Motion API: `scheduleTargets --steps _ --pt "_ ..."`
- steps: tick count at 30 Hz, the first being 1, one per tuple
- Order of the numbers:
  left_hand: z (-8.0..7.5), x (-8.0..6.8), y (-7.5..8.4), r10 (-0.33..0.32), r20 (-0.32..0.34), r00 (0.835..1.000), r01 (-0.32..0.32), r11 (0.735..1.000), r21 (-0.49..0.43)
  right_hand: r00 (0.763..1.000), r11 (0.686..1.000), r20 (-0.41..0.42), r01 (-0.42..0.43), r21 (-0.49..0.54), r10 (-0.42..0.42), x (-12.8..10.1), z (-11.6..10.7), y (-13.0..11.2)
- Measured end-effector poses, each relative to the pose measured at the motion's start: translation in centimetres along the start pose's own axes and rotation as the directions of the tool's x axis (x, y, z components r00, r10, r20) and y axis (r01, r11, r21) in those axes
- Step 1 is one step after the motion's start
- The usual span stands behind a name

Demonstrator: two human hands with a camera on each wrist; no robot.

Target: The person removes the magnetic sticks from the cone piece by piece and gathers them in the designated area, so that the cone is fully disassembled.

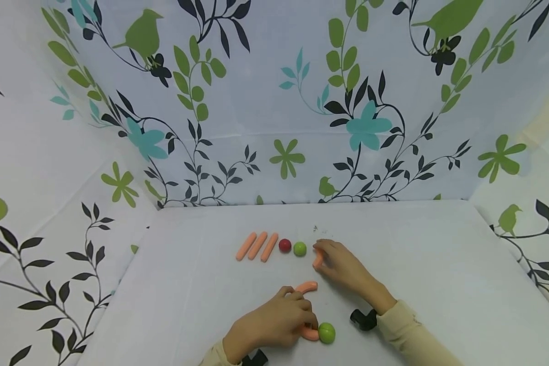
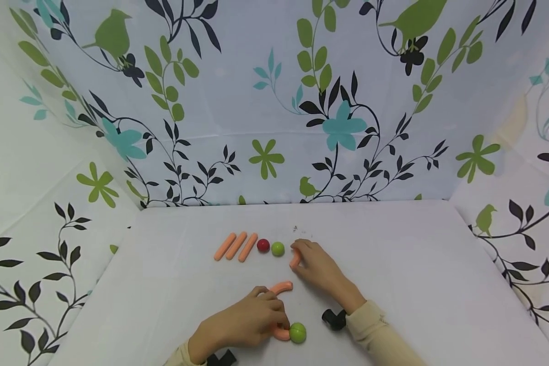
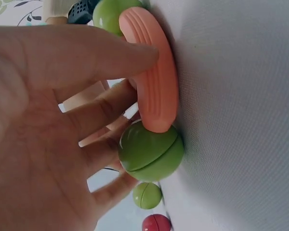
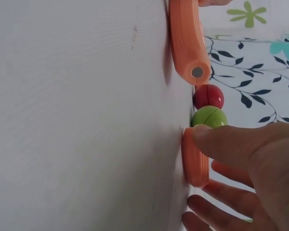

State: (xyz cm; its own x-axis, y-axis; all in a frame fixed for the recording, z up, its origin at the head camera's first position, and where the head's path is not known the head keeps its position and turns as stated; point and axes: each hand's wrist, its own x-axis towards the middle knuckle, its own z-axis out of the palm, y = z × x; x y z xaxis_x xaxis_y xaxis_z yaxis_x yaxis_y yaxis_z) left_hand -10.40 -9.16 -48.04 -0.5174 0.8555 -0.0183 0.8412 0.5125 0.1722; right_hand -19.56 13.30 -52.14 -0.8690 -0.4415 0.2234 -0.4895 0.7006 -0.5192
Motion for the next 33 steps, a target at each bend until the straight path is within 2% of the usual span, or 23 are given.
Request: scheduleTargets --steps 6,9,12,16,19,23,27,33 --pt "0.5 -0.3 0.1 0.065 0.007 0.998 -0.065 0.998 -0.001 0.999 0.998 0.0 -0.054 -0.009 0.054 0.2 0.9 -0.3" --pt "0.7 -0.7 0.1 0.074 0.019 0.997 -0.074 0.997 -0.008 0.998 0.998 -0.03 -0.054 0.017 0.055 -0.8 0.9 -0.7" --pt "0.6 -1.1 0.0 0.076 0.028 0.997 -0.075 0.997 -0.006 0.998 0.996 -0.046 -0.039 0.086 0.043 -2.3 0.3 -1.2" --pt "0.3 -1.2 -0.2 0.086 0.01 0.996 -0.086 0.996 0.018 0.999 0.978 0.048 0.002 0.207 -0.013 -4.6 -0.7 -1.7" --pt "0.0 -1.1 -0.3 0.093 -0.015 0.996 -0.092 0.995 0.031 0.986 0.965 0.139 0.052 0.257 -0.09 -5.8 -1.0 -1.7" --pt "-0.1 -0.7 -0.3 0.099 -0.056 0.994 -0.096 0.994 0.061 0.978 0.965 0.131 0.133 0.228 -0.165 -6.5 -1.1 -1.4" --pt "0.2 -0.5 -0.5 0.078 -0.101 0.992 -0.071 0.995 0.073 0.978 0.97 0.095 0.165 0.181 -0.184 -6.5 -1.1 -1.2" --pt "1.2 -0.6 -1.2 0.027 -0.174 0.984 -0.036 0.998 -0.053 0.981 0.975 0.109 0.138 0.174 -0.158 -6.7 -0.7 -1.2"
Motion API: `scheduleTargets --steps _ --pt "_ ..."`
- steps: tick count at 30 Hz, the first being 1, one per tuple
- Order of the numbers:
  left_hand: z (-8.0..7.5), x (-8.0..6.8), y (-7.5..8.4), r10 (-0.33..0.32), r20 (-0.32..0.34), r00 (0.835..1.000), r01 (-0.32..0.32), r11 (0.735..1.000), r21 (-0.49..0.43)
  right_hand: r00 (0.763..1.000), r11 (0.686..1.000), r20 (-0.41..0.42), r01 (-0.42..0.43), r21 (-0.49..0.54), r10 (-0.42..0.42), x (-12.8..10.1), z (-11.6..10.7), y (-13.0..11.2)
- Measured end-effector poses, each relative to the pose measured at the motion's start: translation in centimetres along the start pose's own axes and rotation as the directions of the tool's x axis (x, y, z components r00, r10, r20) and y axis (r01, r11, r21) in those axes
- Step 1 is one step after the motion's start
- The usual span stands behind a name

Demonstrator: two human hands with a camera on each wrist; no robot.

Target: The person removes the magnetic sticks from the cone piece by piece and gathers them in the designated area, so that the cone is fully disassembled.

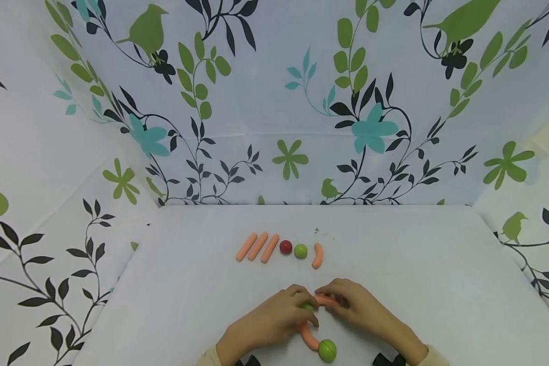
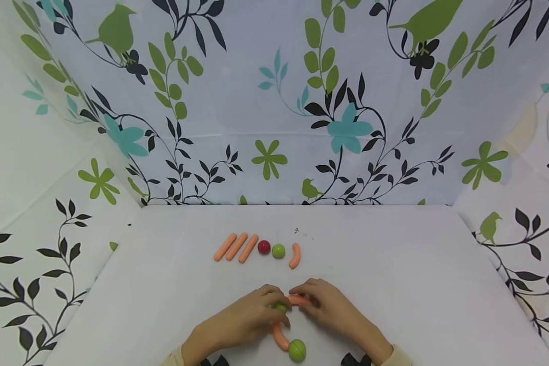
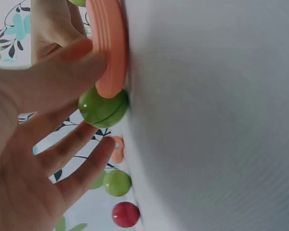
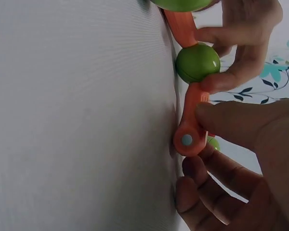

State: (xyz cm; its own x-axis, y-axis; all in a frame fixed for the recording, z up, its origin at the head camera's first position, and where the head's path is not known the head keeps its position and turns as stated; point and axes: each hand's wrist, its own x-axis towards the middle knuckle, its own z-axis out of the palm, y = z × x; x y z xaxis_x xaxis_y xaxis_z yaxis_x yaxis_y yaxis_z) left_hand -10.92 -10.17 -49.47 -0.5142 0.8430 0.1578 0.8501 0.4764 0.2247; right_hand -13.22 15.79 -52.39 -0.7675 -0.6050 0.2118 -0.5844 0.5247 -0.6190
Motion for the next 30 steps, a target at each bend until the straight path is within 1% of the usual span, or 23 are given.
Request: scheduleTargets --steps 5,7,14,19,23,26,30 --pt "0.0 0.3 -0.6 -0.005 -0.015 1.0 0.004 0.996 -0.087 0.999 0.999 -0.016 -0.036 0.011 0.036 -0.1 0.3 -0.2" --pt "0.1 0.4 -0.6 -0.003 -0.019 1.0 0.001 0.996 -0.094 0.998 0.998 -0.033 -0.055 0.005 0.055 -0.2 0.5 -0.3" --pt "0.4 0.2 -0.4 0.003 -0.023 1.0 -0.004 0.999 -0.046 0.991 0.994 -0.077 -0.111 -0.019 0.109 -0.2 1.2 -0.7" --pt "0.2 0.3 0.0 -0.017 -0.012 1.0 0.017 1.0 0.014 0.981 0.987 -0.136 -0.148 -0.064 0.138 -0.1 1.4 -1.1" --pt "0.1 0.4 0.3 -0.045 0.001 0.999 0.044 0.998 0.05 0.972 0.979 -0.174 -0.174 -0.101 0.155 -0.1 1.6 -1.4" --pt "0.0 0.3 0.5 -0.069 0.019 0.997 0.068 0.997 0.047 0.964 0.971 -0.183 -0.215 -0.109 0.193 0.0 1.6 -1.6" --pt "-0.1 0.0 0.5 -0.09 0.043 0.995 0.089 0.996 0.017 0.953 0.958 -0.173 -0.27 -0.1 0.25 0.0 1.4 -1.8"
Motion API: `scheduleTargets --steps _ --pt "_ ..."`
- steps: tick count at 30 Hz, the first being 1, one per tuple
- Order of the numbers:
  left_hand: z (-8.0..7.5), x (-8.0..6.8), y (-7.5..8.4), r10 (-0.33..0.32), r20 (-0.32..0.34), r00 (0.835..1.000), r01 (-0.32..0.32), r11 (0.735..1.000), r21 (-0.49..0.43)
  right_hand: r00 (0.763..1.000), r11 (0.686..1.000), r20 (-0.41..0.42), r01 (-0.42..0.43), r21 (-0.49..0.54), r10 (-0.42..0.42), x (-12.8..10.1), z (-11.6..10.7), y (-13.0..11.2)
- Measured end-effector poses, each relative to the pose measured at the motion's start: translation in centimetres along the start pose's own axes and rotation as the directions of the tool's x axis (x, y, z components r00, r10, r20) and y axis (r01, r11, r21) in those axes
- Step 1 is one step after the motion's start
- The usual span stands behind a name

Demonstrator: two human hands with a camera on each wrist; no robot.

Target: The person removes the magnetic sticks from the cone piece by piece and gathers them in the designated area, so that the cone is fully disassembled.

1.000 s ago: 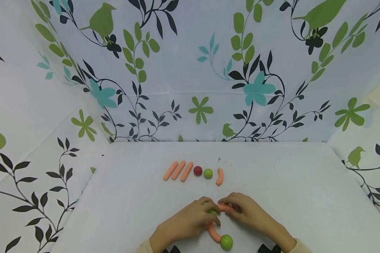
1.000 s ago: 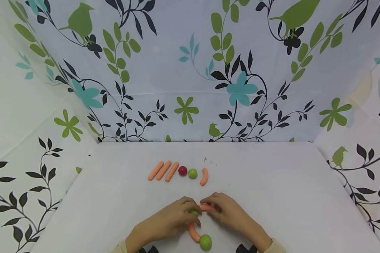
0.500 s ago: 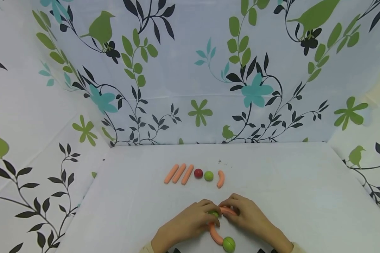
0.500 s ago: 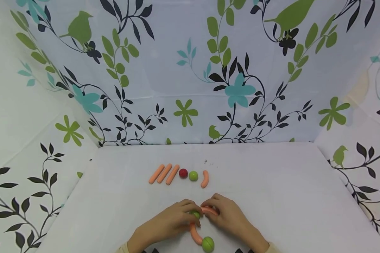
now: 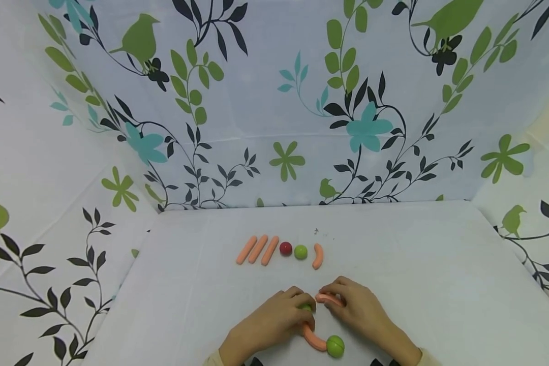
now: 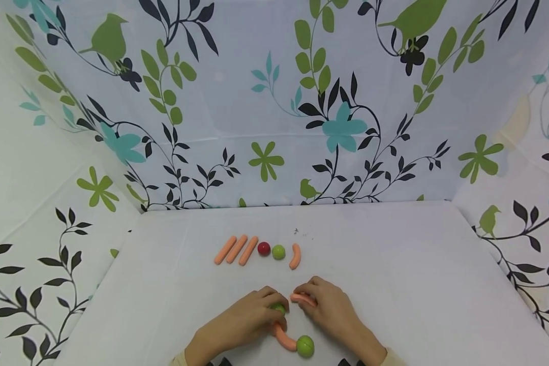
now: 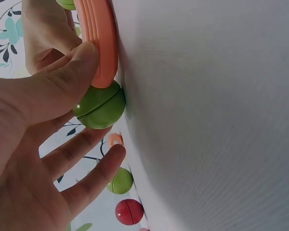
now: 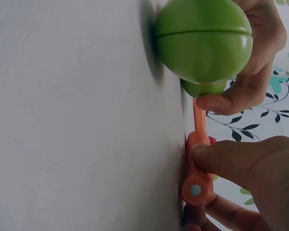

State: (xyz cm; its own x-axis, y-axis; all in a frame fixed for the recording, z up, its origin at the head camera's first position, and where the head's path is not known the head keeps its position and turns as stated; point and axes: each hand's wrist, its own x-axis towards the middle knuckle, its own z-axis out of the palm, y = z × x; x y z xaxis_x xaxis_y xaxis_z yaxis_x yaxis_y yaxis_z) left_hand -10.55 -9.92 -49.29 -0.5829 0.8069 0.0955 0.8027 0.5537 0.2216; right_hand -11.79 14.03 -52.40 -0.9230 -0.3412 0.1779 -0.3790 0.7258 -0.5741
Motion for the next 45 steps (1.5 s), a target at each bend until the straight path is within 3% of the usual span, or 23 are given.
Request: scheduleTargets --steps 10,18,26,35,45 --pt "0.4 -0.7 -0.5 -0.03 0.001 1.0 0.03 1.0 -0.01 0.996 0.996 0.012 -0.087 -0.022 0.087 0.0 -0.3 0.1" --pt "0.6 -1.5 -0.5 -0.097 0.026 0.995 0.097 0.995 -0.012 0.985 0.985 -0.001 -0.17 -0.025 0.17 0.3 -0.6 1.4" --pt "0.1 -1.1 -0.8 -0.072 0.026 0.997 0.072 0.997 0.016 0.981 0.981 -0.084 -0.182 -0.063 0.177 2.7 -2.1 3.7" --pt "0.0 -0.5 -0.9 -0.074 0.025 0.997 0.073 0.997 0.04 0.983 0.984 -0.079 -0.168 -0.061 0.163 5.3 -2.7 4.9" --pt "0.0 -0.5 -1.2 -0.105 0.036 0.994 0.106 0.994 -0.015 0.981 0.981 -0.084 -0.182 -0.061 0.177 7.0 -2.9 5.2"
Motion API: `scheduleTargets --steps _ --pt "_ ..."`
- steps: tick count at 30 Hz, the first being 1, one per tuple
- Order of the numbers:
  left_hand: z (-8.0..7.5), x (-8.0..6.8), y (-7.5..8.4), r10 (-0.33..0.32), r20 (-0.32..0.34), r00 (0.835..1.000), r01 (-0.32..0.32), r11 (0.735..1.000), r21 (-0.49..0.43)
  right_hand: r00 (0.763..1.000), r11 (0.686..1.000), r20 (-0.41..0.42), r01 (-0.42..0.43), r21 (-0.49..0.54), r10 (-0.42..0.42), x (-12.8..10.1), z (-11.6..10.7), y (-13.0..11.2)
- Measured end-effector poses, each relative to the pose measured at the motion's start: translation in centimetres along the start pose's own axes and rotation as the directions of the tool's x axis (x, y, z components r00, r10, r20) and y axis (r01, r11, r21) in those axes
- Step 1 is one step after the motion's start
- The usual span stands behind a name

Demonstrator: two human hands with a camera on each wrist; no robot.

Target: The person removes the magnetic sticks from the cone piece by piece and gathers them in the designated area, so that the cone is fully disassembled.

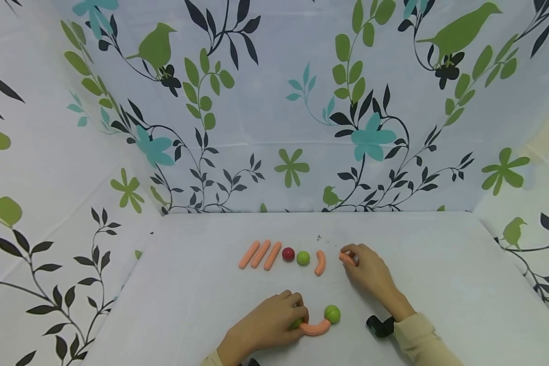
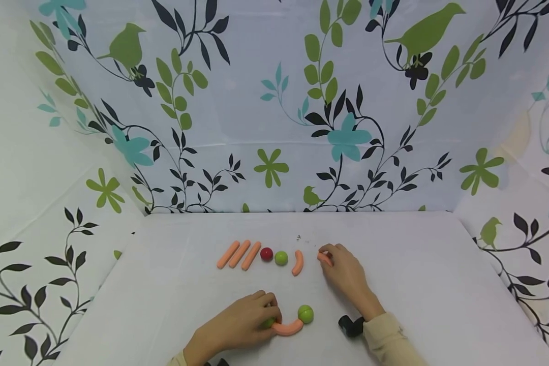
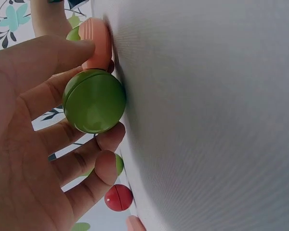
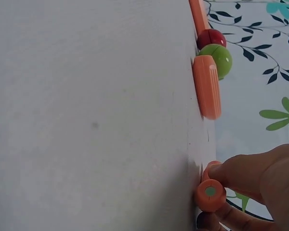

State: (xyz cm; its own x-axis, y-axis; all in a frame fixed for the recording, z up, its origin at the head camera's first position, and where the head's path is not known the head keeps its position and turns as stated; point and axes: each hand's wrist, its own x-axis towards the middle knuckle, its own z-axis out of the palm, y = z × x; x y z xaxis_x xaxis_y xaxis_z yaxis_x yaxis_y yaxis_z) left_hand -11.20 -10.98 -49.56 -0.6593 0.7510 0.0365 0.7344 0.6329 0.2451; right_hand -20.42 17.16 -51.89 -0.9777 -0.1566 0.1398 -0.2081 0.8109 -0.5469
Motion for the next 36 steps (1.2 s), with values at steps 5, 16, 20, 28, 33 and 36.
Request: scheduleTargets --steps 5,16,20,28,33,36 --pt "0.3 -0.2 -0.3 -0.007 0.007 1.0 0.007 1.0 -0.022 1.0 1.0 0.006 -0.008 0.007 0.008 0.5 0.5 0.1" --pt "0.3 -0.6 -0.2 -0.004 0.018 1.0 0.005 0.999 -0.033 1.0 0.998 -0.022 0.012 0.068 -0.011 -1.4 0.0 0.8" --pt "0.1 -0.5 -0.2 -0.001 0.018 1.0 0.001 1.0 -0.026 0.998 0.996 -0.056 0.044 0.078 -0.04 -2.7 -0.8 0.4" --pt "0.0 -0.4 -0.5 -0.009 0.022 1.0 0.009 1.0 -0.005 0.976 0.958 -0.038 0.216 0.191 -0.213 -5.1 -1.4 0.0" --pt "-0.1 -0.4 -0.6 -0.008 0.021 1.0 0.008 1.0 0.005 0.935 0.89 0.062 0.31 0.335 -0.349 -6.2 -1.4 0.3" --pt "-0.1 -0.4 -0.7 0.001 0.014 1.0 -0.001 1.0 0.012 0.9 0.861 0.155 0.322 0.394 -0.408 -6.6 -1.3 0.5"
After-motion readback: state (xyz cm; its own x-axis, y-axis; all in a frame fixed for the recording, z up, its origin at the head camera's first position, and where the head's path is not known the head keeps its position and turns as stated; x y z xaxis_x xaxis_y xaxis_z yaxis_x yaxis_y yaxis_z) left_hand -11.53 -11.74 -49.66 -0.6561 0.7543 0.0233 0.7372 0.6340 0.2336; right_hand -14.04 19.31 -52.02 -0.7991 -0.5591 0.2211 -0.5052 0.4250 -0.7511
